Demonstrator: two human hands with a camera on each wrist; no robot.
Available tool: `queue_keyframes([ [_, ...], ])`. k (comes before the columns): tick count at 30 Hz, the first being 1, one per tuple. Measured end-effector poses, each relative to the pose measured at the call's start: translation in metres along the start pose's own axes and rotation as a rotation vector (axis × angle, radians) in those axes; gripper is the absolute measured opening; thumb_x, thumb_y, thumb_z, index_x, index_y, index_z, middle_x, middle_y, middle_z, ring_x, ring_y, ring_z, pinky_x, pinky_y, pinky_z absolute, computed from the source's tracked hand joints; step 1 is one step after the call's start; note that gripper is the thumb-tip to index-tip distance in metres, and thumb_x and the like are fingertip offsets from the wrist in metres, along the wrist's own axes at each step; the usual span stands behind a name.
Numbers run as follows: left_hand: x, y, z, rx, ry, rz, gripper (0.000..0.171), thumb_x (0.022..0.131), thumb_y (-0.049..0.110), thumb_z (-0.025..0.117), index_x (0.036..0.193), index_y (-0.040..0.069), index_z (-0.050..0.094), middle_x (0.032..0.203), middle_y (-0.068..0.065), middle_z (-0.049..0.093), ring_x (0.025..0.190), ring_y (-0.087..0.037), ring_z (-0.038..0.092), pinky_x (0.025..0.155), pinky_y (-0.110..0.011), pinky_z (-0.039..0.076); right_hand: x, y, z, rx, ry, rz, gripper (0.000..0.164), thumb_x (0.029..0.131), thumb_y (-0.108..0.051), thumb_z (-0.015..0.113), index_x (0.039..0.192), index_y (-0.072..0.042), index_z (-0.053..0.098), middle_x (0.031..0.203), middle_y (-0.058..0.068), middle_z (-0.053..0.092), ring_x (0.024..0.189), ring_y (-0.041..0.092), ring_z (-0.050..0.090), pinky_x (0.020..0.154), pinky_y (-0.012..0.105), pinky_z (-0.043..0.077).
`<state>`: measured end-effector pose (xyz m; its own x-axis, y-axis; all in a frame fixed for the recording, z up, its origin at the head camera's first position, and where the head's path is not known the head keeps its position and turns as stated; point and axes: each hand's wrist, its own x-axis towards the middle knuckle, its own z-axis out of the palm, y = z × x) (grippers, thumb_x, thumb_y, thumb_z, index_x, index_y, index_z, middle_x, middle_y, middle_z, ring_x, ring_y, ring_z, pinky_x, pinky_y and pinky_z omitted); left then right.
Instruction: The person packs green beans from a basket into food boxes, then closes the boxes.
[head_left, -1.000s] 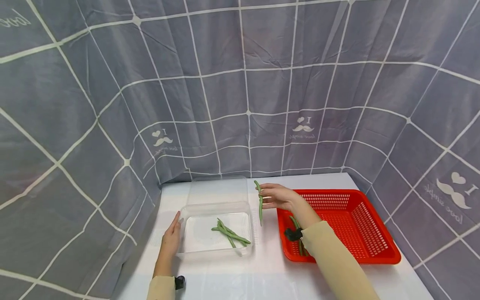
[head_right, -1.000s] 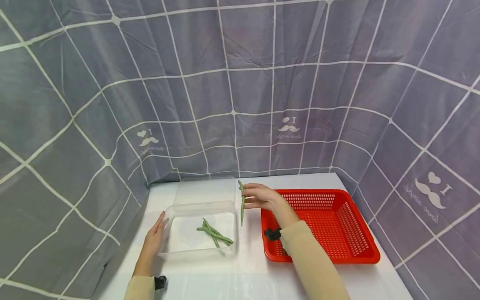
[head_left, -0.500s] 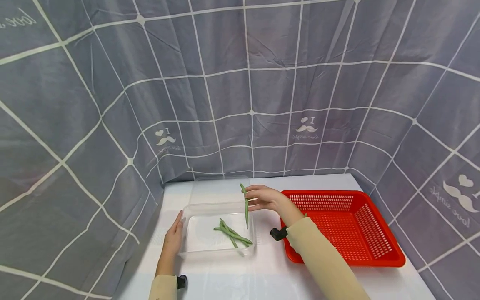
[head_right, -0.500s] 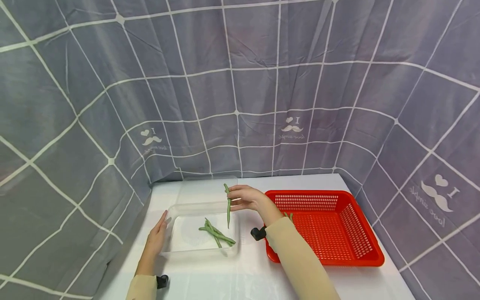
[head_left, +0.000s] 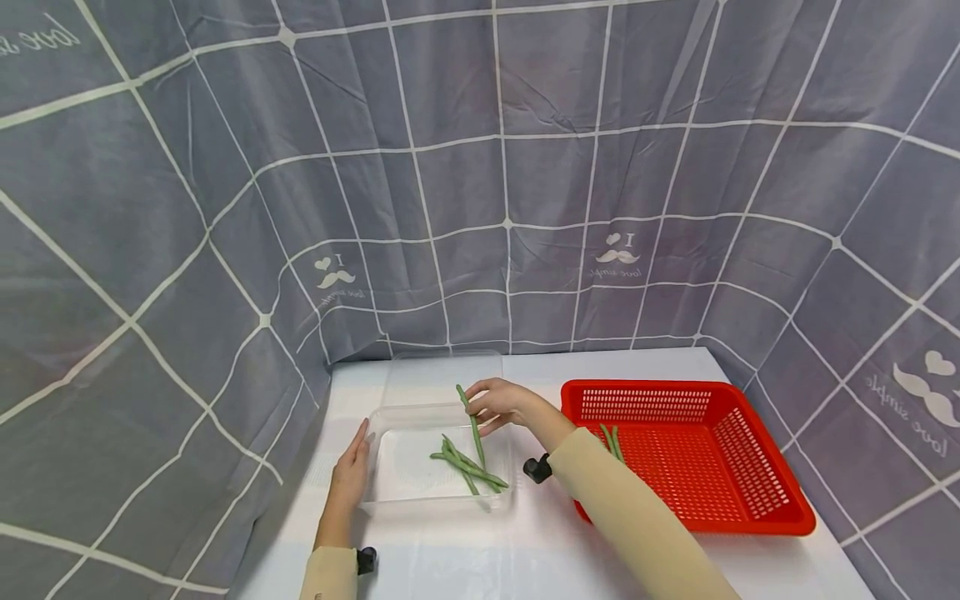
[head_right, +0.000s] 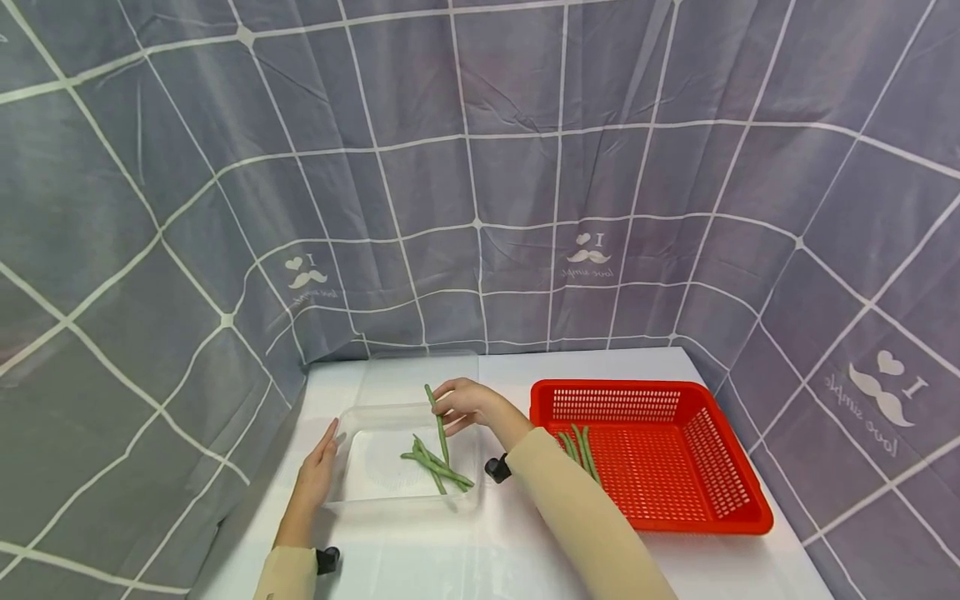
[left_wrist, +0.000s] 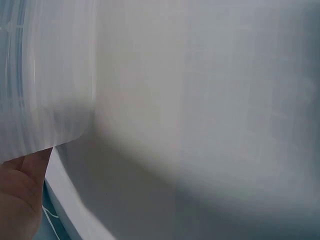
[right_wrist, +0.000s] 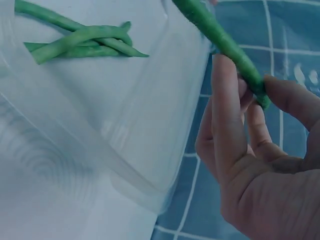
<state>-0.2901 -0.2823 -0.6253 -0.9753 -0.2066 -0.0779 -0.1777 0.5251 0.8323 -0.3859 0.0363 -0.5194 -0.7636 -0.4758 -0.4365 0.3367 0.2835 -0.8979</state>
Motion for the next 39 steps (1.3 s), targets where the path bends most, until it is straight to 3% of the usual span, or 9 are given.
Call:
queue_keyframes([
  [6, 0.000, 0.001, 0.000, -0.007, -0.004, -0.009, 0.053, 0.118, 0.033, 0.031, 0.171, 0.025, 0.025, 0.174, -0.019, 0.027, 0.160, -0.049, 0.025, 0.131, -0.067, 0.022, 0.008, 0.001, 0.021, -0.152, 0.013, 0.001, 0.031, 0.095, -0.002, 0.070, 0.125, -0.003, 0.065, 0.090, 0.007, 0.065, 0.074, 0.017, 0.065, 0.068, 0.035, 0.069],
  [12, 0.001, 0.002, 0.000, -0.012, -0.008, -0.012, 0.053, 0.118, 0.033, 0.031, 0.170, 0.026, 0.025, 0.174, -0.018, 0.026, 0.161, -0.048, 0.024, 0.131, -0.067, 0.021, 0.013, 0.004, 0.043, -0.330, 0.051, -0.005, 0.023, 0.094, 0.001, 0.070, 0.116, -0.004, 0.067, 0.076, 0.006, 0.060, 0.067, 0.015, 0.059, 0.068, 0.041, 0.069],
  [21, 0.000, 0.003, -0.001, -0.001, 0.003, -0.010, 0.053, 0.118, 0.033, 0.032, 0.170, 0.027, 0.026, 0.174, -0.018, 0.027, 0.161, -0.048, 0.025, 0.131, -0.067, 0.021, 0.026, 0.012, 0.062, -0.551, 0.116, 0.016, 0.012, 0.090, 0.004, 0.074, 0.095, -0.005, 0.067, 0.080, 0.005, 0.060, 0.064, 0.015, 0.061, 0.070, 0.046, 0.070],
  [25, 0.000, 0.001, -0.001, 0.000, 0.005, -0.010, 0.053, 0.118, 0.034, 0.032, 0.170, 0.027, 0.027, 0.173, -0.018, 0.028, 0.160, -0.048, 0.026, 0.131, -0.066, 0.022, 0.030, 0.017, 0.066, -0.593, 0.110, 0.032, 0.022, 0.088, 0.007, 0.072, 0.079, -0.009, 0.060, 0.072, 0.004, 0.058, 0.060, 0.015, 0.058, 0.076, 0.050, 0.069],
  [29, -0.001, 0.000, -0.001, 0.001, 0.004, -0.006, 0.053, 0.118, 0.034, 0.031, 0.170, 0.027, 0.026, 0.174, -0.018, 0.028, 0.161, -0.048, 0.025, 0.131, -0.066, 0.021, 0.033, 0.023, 0.069, -0.599, 0.101, 0.063, 0.026, 0.090, 0.008, 0.071, 0.075, -0.009, 0.059, 0.066, 0.004, 0.055, 0.059, 0.016, 0.056, 0.079, 0.052, 0.069],
  [35, 0.000, 0.002, 0.000, -0.008, -0.001, -0.005, 0.053, 0.118, 0.035, 0.031, 0.170, 0.026, 0.027, 0.175, -0.016, 0.025, 0.161, -0.048, 0.023, 0.131, -0.066, 0.020, 0.042, 0.033, 0.070, -0.664, 0.133, 0.107, 0.027, 0.091, 0.006, 0.074, 0.074, -0.010, 0.060, 0.064, 0.005, 0.054, 0.057, 0.018, 0.058, 0.064, 0.042, 0.069],
  [39, 0.000, 0.001, 0.000, -0.013, 0.000, -0.011, 0.053, 0.118, 0.036, 0.031, 0.170, 0.027, 0.026, 0.175, -0.016, 0.024, 0.162, -0.047, 0.023, 0.132, -0.066, 0.020, 0.044, 0.037, 0.071, -0.682, 0.140, 0.113, 0.028, 0.089, 0.006, 0.075, 0.074, -0.009, 0.058, 0.062, 0.005, 0.054, 0.055, 0.019, 0.059, 0.064, 0.042, 0.069],
])
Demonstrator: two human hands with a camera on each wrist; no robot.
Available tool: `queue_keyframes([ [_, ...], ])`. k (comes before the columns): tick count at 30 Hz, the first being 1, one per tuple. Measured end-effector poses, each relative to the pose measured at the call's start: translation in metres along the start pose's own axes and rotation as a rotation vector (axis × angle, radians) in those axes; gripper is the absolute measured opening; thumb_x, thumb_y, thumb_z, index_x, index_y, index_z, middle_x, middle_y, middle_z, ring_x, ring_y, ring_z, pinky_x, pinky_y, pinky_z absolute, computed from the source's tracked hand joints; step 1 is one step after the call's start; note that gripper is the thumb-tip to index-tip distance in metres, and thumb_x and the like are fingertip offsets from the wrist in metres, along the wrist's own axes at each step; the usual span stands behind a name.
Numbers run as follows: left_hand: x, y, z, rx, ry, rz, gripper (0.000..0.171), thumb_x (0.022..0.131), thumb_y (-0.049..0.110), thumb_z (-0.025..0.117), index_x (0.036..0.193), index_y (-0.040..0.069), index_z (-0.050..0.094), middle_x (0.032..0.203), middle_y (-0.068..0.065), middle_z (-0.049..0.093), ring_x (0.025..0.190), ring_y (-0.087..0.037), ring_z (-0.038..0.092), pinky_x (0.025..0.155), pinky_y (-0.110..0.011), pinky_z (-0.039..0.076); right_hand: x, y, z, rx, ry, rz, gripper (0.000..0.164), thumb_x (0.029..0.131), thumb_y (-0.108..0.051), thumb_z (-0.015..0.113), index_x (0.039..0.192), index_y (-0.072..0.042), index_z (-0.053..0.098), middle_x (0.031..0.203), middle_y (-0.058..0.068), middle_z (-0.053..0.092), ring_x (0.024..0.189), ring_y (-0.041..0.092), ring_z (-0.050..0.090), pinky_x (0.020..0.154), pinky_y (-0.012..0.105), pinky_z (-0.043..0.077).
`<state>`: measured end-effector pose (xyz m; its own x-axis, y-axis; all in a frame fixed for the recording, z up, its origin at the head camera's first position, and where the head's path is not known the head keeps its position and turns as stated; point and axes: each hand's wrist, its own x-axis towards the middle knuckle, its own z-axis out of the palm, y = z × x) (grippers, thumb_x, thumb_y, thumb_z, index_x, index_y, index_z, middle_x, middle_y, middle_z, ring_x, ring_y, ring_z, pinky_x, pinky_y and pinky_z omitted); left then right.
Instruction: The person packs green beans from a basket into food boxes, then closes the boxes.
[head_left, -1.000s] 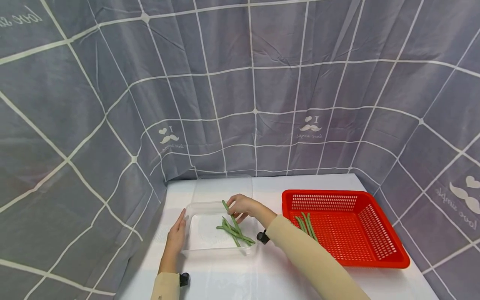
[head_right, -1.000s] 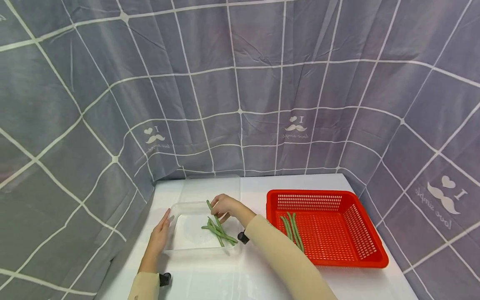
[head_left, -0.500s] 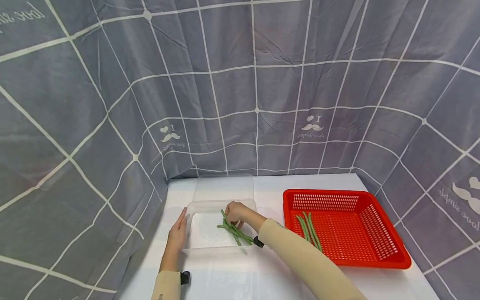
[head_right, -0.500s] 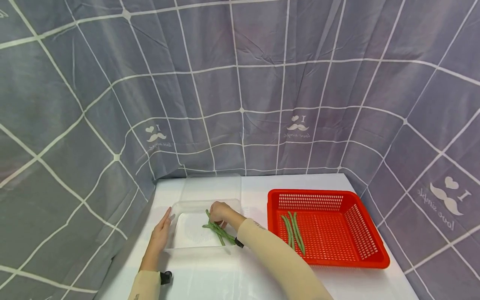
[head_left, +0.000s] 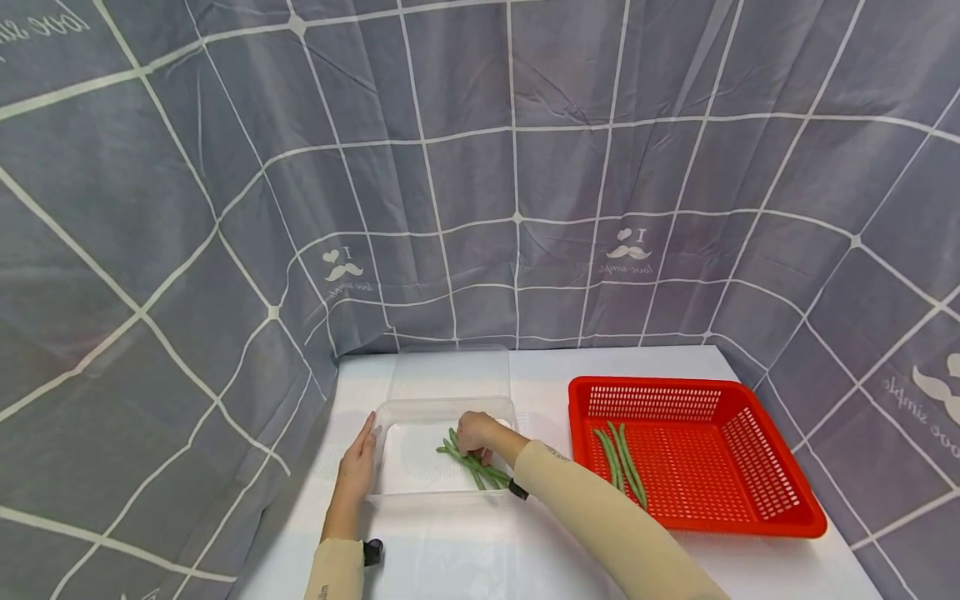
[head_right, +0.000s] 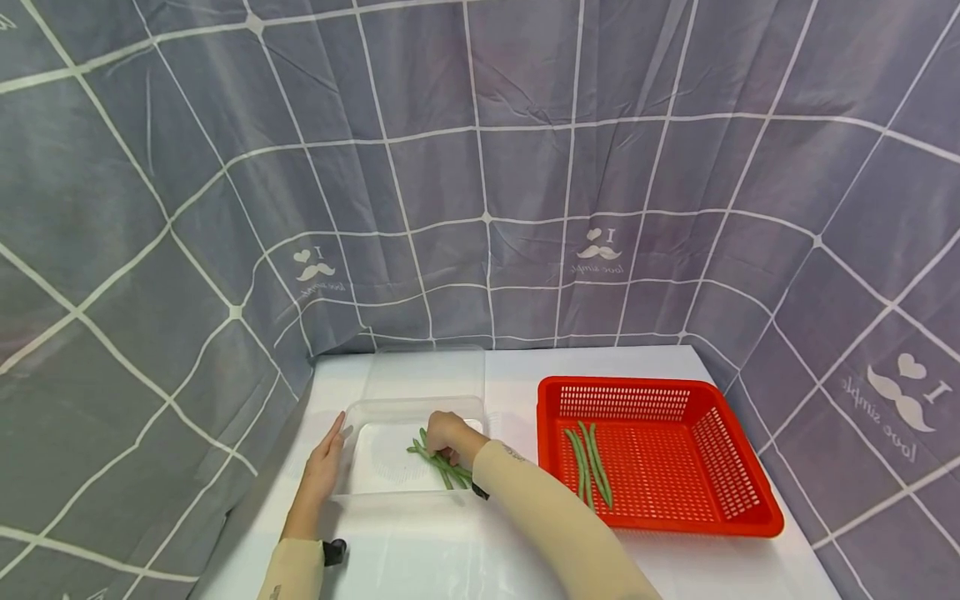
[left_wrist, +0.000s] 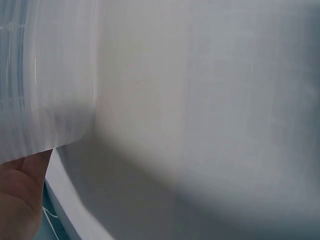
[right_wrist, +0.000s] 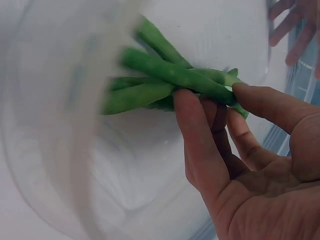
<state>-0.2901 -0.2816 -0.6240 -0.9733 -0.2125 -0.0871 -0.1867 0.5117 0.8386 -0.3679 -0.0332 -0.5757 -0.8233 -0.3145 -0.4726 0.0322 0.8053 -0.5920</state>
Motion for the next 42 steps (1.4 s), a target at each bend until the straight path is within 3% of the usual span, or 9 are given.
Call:
queue_keyframes([
  [9, 0.001, 0.000, 0.001, 0.003, 0.006, -0.003, 0.053, 0.118, 0.037, 0.031, 0.170, 0.029, 0.026, 0.176, -0.015, 0.025, 0.162, -0.046, 0.024, 0.132, -0.065, 0.021, 0.002, 0.004, 0.004, 0.005, 0.012, 0.012, 0.023, 0.088, 0.005, 0.078, 0.083, -0.009, 0.060, 0.068, 0.008, 0.060, 0.056, 0.020, 0.061, 0.063, 0.041, 0.069],
  [14, 0.001, 0.000, 0.001, 0.004, 0.008, -0.004, 0.053, 0.118, 0.036, 0.032, 0.170, 0.028, 0.027, 0.175, -0.015, 0.026, 0.161, -0.046, 0.025, 0.132, -0.065, 0.021, 0.001, 0.004, 0.005, 0.025, 0.013, 0.014, 0.026, 0.087, 0.003, 0.081, 0.079, -0.009, 0.059, 0.067, 0.007, 0.059, 0.057, 0.020, 0.061, 0.061, 0.040, 0.068],
  [24, 0.000, 0.001, 0.001, 0.006, 0.003, -0.010, 0.053, 0.118, 0.034, 0.031, 0.170, 0.028, 0.026, 0.176, -0.015, 0.025, 0.162, -0.046, 0.024, 0.132, -0.065, 0.020, -0.006, 0.005, 0.000, 0.073, -0.007, -0.017, 0.028, 0.091, -0.005, 0.083, 0.078, -0.012, 0.058, 0.071, 0.005, 0.059, 0.062, 0.019, 0.061, 0.069, 0.045, 0.069],
  [33, 0.001, 0.001, 0.001, 0.006, -0.009, -0.022, 0.053, 0.118, 0.037, 0.030, 0.170, 0.031, 0.024, 0.176, -0.015, 0.024, 0.162, -0.047, 0.021, 0.132, -0.066, 0.019, -0.018, 0.008, -0.014, 0.077, 0.022, -0.084, 0.018, 0.097, -0.022, 0.078, 0.099, -0.008, 0.068, 0.089, 0.012, 0.072, 0.088, 0.035, 0.077, 0.071, 0.049, 0.069],
  [42, 0.002, 0.001, 0.000, 0.008, -0.026, -0.035, 0.055, 0.118, 0.042, 0.028, 0.171, 0.029, 0.023, 0.176, -0.015, 0.022, 0.162, -0.047, 0.020, 0.132, -0.067, 0.018, -0.032, 0.013, -0.034, 0.249, -0.039, -0.124, 0.042, 0.106, -0.040, 0.064, 0.132, -0.007, 0.067, 0.126, 0.022, 0.073, 0.115, 0.043, 0.072, 0.095, 0.064, 0.061],
])
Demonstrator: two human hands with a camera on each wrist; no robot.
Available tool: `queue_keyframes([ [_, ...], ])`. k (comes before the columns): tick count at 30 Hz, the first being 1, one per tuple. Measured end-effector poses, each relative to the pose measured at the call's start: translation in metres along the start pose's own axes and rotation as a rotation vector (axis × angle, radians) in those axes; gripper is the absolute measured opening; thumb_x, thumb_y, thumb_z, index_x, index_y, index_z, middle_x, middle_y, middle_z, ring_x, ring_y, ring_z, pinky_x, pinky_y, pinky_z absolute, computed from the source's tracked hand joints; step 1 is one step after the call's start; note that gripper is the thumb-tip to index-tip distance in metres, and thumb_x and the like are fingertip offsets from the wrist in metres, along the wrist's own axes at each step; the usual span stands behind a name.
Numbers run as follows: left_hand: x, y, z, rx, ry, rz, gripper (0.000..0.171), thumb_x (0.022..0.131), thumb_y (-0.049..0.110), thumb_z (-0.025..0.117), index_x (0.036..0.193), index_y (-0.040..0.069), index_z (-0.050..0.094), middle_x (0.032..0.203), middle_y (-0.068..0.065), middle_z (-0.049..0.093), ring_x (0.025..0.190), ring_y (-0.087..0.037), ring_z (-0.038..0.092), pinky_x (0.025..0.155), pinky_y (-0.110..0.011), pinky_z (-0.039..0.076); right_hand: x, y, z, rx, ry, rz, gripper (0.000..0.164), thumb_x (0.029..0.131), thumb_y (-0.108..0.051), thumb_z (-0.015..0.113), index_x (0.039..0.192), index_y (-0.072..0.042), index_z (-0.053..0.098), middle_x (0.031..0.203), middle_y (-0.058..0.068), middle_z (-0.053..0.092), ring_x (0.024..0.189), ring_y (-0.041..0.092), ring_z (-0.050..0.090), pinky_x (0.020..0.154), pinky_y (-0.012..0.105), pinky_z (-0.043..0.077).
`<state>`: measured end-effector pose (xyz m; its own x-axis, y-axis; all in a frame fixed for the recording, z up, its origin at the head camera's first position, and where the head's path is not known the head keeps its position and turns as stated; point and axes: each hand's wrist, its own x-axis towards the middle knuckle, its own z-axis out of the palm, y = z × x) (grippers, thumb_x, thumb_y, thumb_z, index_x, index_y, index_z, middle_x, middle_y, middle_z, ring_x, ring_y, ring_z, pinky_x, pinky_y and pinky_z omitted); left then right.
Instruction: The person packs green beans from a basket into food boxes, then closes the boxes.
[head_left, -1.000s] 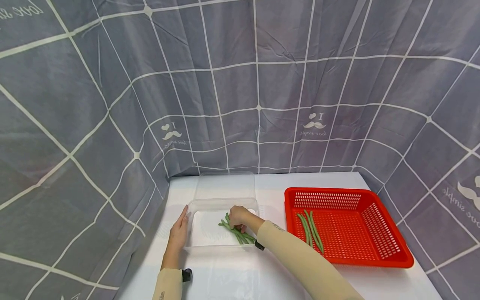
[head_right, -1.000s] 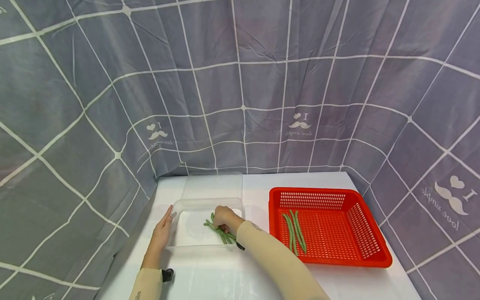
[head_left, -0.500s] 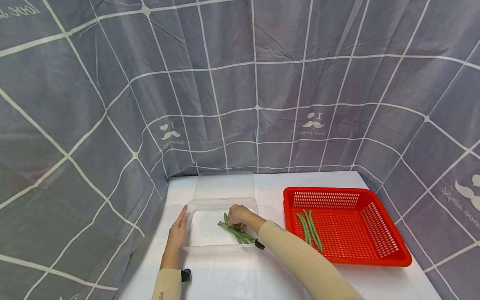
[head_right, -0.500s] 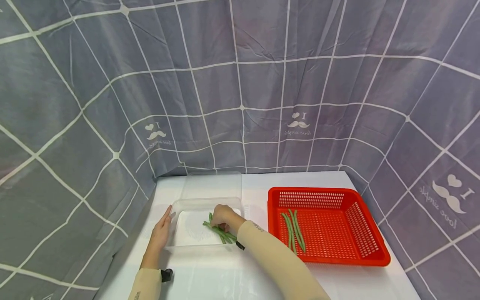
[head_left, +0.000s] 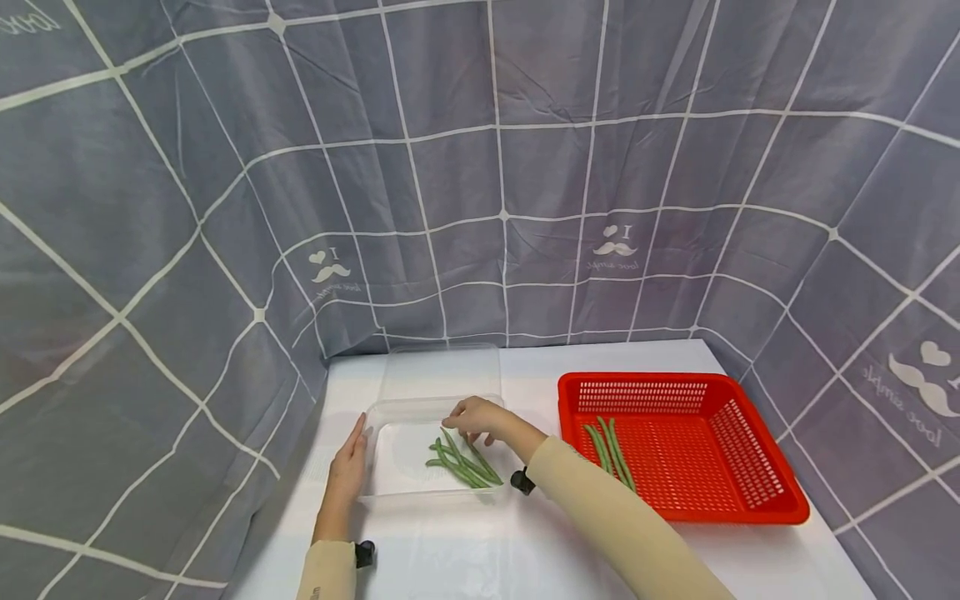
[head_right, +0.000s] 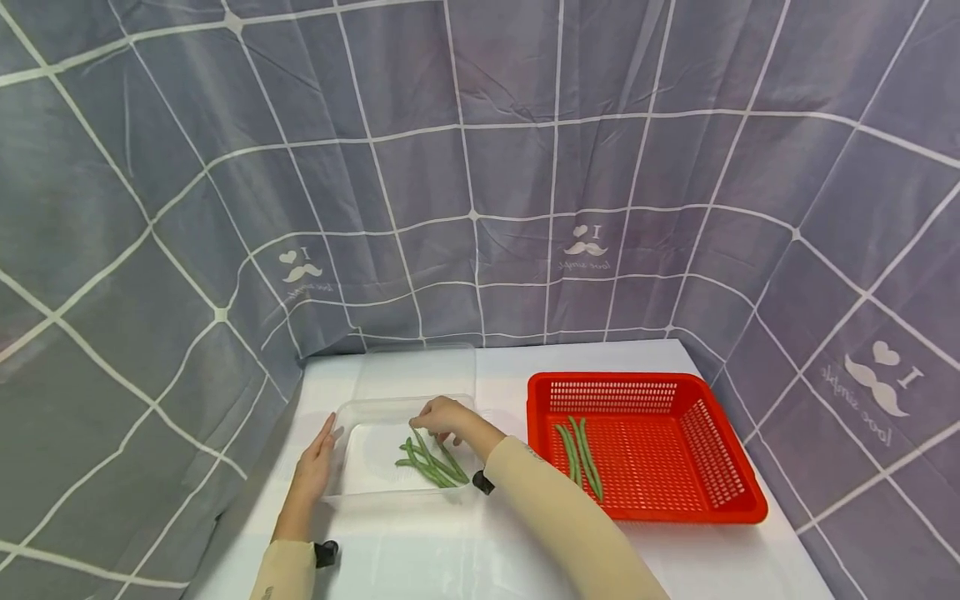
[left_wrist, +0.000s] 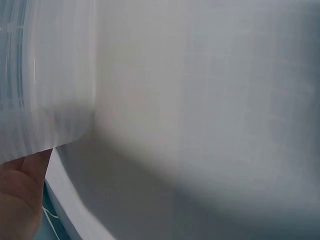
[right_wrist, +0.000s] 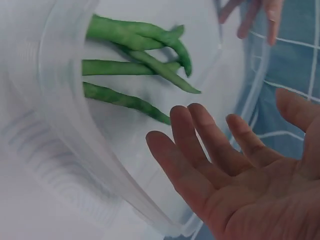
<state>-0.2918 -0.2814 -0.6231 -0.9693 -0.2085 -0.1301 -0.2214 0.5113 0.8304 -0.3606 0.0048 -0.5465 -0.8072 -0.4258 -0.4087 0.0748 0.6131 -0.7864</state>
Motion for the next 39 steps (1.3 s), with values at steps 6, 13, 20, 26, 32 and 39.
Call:
queue_keyframes([
  [6, -0.001, 0.000, -0.001, 0.004, -0.005, -0.001, 0.054, 0.117, 0.043, 0.028, 0.171, 0.033, 0.021, 0.177, -0.015, 0.021, 0.163, -0.048, 0.018, 0.132, -0.067, 0.017, -0.009, 0.003, -0.017, 0.164, -0.042, -0.009, 0.056, 0.106, -0.049, 0.061, 0.145, -0.008, 0.060, 0.138, 0.023, 0.070, 0.125, 0.042, 0.070, 0.101, 0.063, 0.058],
  [13, 0.000, -0.002, -0.003, 0.008, -0.007, 0.008, 0.055, 0.118, 0.041, 0.027, 0.171, 0.031, 0.020, 0.176, -0.017, 0.021, 0.162, -0.049, 0.018, 0.132, -0.067, 0.017, -0.024, 0.002, -0.041, 0.304, -0.039, -0.038, 0.057, 0.108, -0.046, 0.058, 0.149, -0.008, 0.056, 0.136, 0.018, 0.072, 0.123, 0.036, 0.072, 0.097, 0.055, 0.063],
  [20, -0.002, 0.000, -0.002, 0.007, -0.012, 0.008, 0.054, 0.118, 0.039, 0.028, 0.171, 0.029, 0.021, 0.176, -0.018, 0.020, 0.162, -0.050, 0.018, 0.132, -0.067, 0.017, -0.042, 0.010, -0.067, 0.427, -0.018, -0.051, 0.060, 0.108, -0.045, 0.058, 0.155, -0.008, 0.050, 0.141, 0.018, 0.070, 0.127, 0.033, 0.071, 0.098, 0.052, 0.064],
  [26, -0.002, 0.001, -0.001, 0.019, -0.010, 0.020, 0.054, 0.118, 0.036, 0.028, 0.171, 0.026, 0.021, 0.175, -0.020, 0.022, 0.161, -0.051, 0.021, 0.131, -0.068, 0.019, -0.060, 0.023, -0.089, 0.485, 0.029, -0.046, 0.056, 0.109, -0.042, 0.057, 0.154, -0.010, 0.053, 0.140, 0.017, 0.070, 0.126, 0.030, 0.071, 0.095, 0.048, 0.065],
  [32, -0.002, 0.003, 0.000, 0.017, -0.005, 0.021, 0.055, 0.118, 0.037, 0.028, 0.171, 0.026, 0.021, 0.175, -0.019, 0.021, 0.161, -0.050, 0.021, 0.131, -0.067, 0.019, -0.071, 0.036, -0.104, 0.523, 0.058, -0.039, 0.056, 0.109, -0.041, 0.057, 0.156, -0.012, 0.051, 0.143, 0.017, 0.069, 0.128, 0.033, 0.070, 0.095, 0.048, 0.065],
  [39, -0.004, 0.004, 0.001, 0.002, -0.008, 0.017, 0.055, 0.118, 0.036, 0.029, 0.171, 0.026, 0.020, 0.176, -0.018, 0.020, 0.162, -0.049, 0.019, 0.132, -0.066, 0.017, -0.080, 0.045, -0.116, 0.536, 0.067, -0.049, 0.057, 0.111, -0.040, 0.053, 0.158, -0.009, 0.047, 0.147, 0.020, 0.065, 0.131, 0.036, 0.067, 0.100, 0.052, 0.063],
])
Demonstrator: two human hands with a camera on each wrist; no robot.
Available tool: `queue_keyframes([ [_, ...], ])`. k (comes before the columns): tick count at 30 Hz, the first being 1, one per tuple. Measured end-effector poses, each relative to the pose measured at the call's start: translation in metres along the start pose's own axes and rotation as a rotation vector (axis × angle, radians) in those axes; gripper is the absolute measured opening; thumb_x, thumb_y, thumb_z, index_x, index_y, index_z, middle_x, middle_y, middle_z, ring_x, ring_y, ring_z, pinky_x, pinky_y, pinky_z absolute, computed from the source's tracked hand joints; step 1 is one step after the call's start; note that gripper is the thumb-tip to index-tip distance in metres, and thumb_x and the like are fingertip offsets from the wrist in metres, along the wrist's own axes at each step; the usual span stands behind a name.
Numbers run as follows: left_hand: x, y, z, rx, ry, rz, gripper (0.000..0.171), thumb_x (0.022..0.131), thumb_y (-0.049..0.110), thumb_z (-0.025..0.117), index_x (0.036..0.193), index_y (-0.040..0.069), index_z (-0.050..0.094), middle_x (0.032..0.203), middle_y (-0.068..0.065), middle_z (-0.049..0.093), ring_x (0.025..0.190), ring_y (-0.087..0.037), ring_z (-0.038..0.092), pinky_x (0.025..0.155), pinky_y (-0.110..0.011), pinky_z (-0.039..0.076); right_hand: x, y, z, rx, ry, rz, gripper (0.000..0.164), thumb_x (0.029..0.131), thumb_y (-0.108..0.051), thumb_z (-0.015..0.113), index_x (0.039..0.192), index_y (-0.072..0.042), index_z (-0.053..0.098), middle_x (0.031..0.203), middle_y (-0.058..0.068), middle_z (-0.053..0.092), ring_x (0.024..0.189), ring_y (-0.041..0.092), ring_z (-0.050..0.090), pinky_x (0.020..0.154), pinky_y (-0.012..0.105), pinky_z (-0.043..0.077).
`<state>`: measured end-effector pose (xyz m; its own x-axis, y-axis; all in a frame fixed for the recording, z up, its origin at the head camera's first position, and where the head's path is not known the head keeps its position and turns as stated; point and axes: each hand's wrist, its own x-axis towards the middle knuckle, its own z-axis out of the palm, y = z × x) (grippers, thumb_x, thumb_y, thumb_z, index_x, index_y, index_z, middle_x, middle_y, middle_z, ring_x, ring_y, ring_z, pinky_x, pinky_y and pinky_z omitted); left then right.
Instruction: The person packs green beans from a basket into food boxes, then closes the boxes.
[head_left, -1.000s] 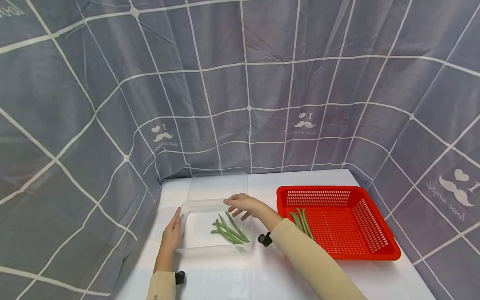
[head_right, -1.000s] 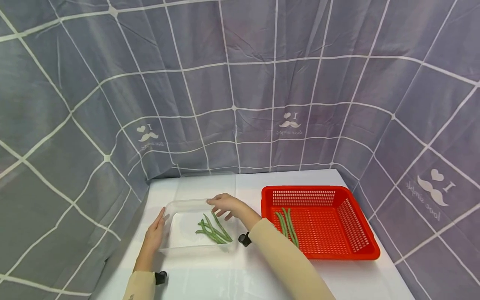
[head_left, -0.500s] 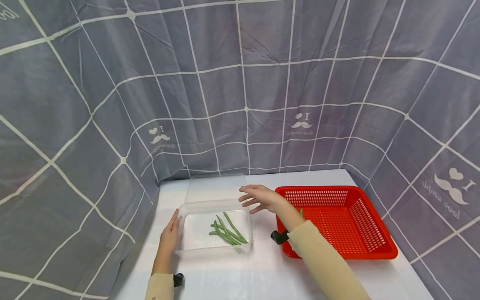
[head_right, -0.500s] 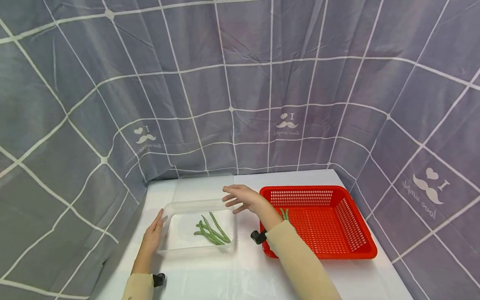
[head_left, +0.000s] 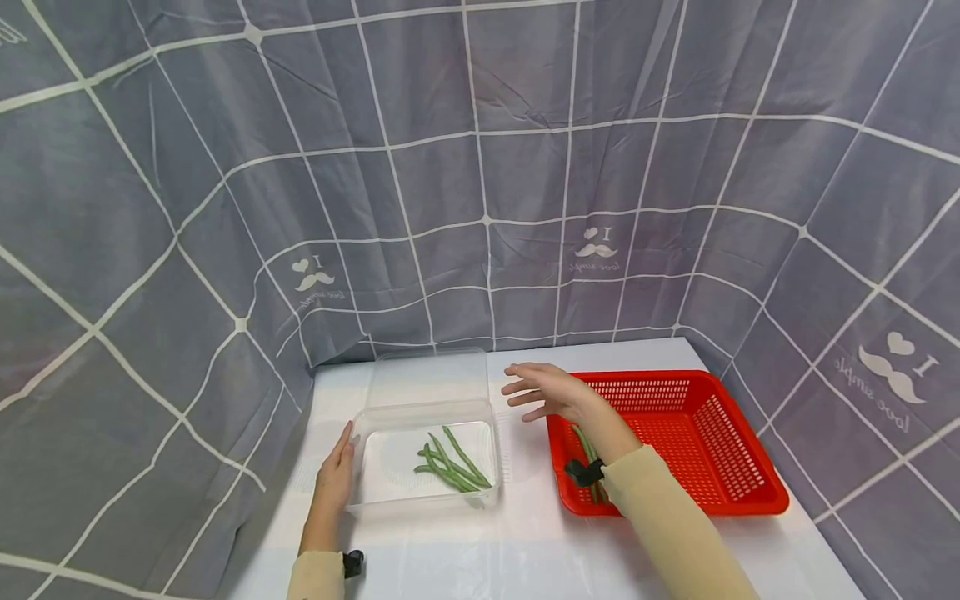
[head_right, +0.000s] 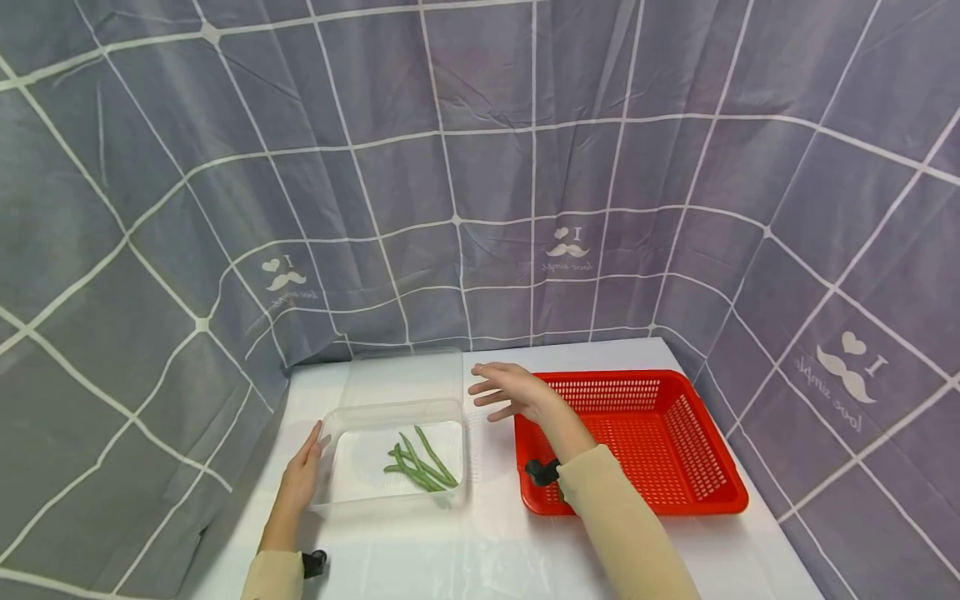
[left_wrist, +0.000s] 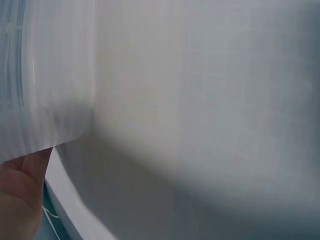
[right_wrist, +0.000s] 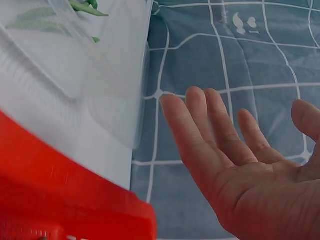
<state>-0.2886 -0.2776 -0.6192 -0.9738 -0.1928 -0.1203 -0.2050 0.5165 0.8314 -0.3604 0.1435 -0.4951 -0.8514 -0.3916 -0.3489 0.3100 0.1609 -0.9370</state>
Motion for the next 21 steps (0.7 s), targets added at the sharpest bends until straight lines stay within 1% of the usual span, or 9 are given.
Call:
queue_keyframes([
  [3, 0.000, 0.000, 0.000, -0.001, -0.001, 0.002, 0.055, 0.118, 0.036, 0.029, 0.171, 0.025, 0.020, 0.176, -0.019, 0.020, 0.162, -0.049, 0.019, 0.132, -0.067, 0.017, -0.004, 0.000, -0.006, -0.012, -0.004, -0.010, 0.058, 0.112, -0.040, 0.050, 0.160, -0.007, 0.044, 0.150, 0.022, 0.062, 0.134, 0.038, 0.065, 0.103, 0.055, 0.062],
  [5, 0.000, 0.000, 0.000, 0.000, 0.002, 0.000, 0.055, 0.118, 0.037, 0.028, 0.171, 0.026, 0.020, 0.176, -0.018, 0.020, 0.162, -0.049, 0.019, 0.132, -0.067, 0.017, -0.007, 0.001, -0.011, -0.007, 0.007, -0.002, 0.057, 0.112, -0.040, 0.051, 0.159, -0.008, 0.045, 0.150, 0.022, 0.062, 0.135, 0.039, 0.065, 0.104, 0.055, 0.061],
  [10, 0.000, -0.002, 0.000, 0.004, 0.008, -0.008, 0.055, 0.118, 0.039, 0.027, 0.171, 0.027, 0.020, 0.176, -0.018, 0.021, 0.162, -0.049, 0.019, 0.132, -0.067, 0.017, -0.016, 0.006, -0.028, -0.007, 0.033, 0.009, 0.058, 0.112, -0.039, 0.051, 0.160, -0.009, 0.044, 0.151, 0.023, 0.061, 0.138, 0.041, 0.062, 0.105, 0.055, 0.061],
  [14, 0.001, -0.003, 0.000, 0.010, 0.007, -0.006, 0.055, 0.118, 0.039, 0.027, 0.171, 0.028, 0.019, 0.176, -0.018, 0.021, 0.162, -0.049, 0.019, 0.132, -0.067, 0.018, -0.024, 0.014, -0.045, -0.010, 0.044, 0.013, 0.059, 0.113, -0.039, 0.050, 0.162, -0.007, 0.040, 0.155, 0.025, 0.056, 0.141, 0.044, 0.058, 0.104, 0.053, 0.062],
  [16, 0.001, -0.003, 0.000, 0.014, 0.007, -0.002, 0.055, 0.118, 0.039, 0.027, 0.171, 0.028, 0.019, 0.175, -0.018, 0.022, 0.162, -0.049, 0.020, 0.132, -0.067, 0.018, -0.028, 0.017, -0.052, -0.006, 0.059, 0.020, 0.060, 0.113, -0.039, 0.051, 0.162, -0.007, 0.041, 0.155, 0.026, 0.056, 0.141, 0.044, 0.058, 0.104, 0.053, 0.062],
  [21, 0.001, -0.002, 0.001, 0.010, -0.001, 0.005, 0.055, 0.118, 0.038, 0.027, 0.171, 0.026, 0.020, 0.175, -0.018, 0.021, 0.162, -0.049, 0.019, 0.132, -0.067, 0.018, -0.038, 0.026, -0.070, -0.003, 0.094, 0.044, 0.063, 0.112, -0.040, 0.050, 0.162, -0.005, 0.037, 0.157, 0.027, 0.054, 0.143, 0.045, 0.056, 0.111, 0.058, 0.056],
])
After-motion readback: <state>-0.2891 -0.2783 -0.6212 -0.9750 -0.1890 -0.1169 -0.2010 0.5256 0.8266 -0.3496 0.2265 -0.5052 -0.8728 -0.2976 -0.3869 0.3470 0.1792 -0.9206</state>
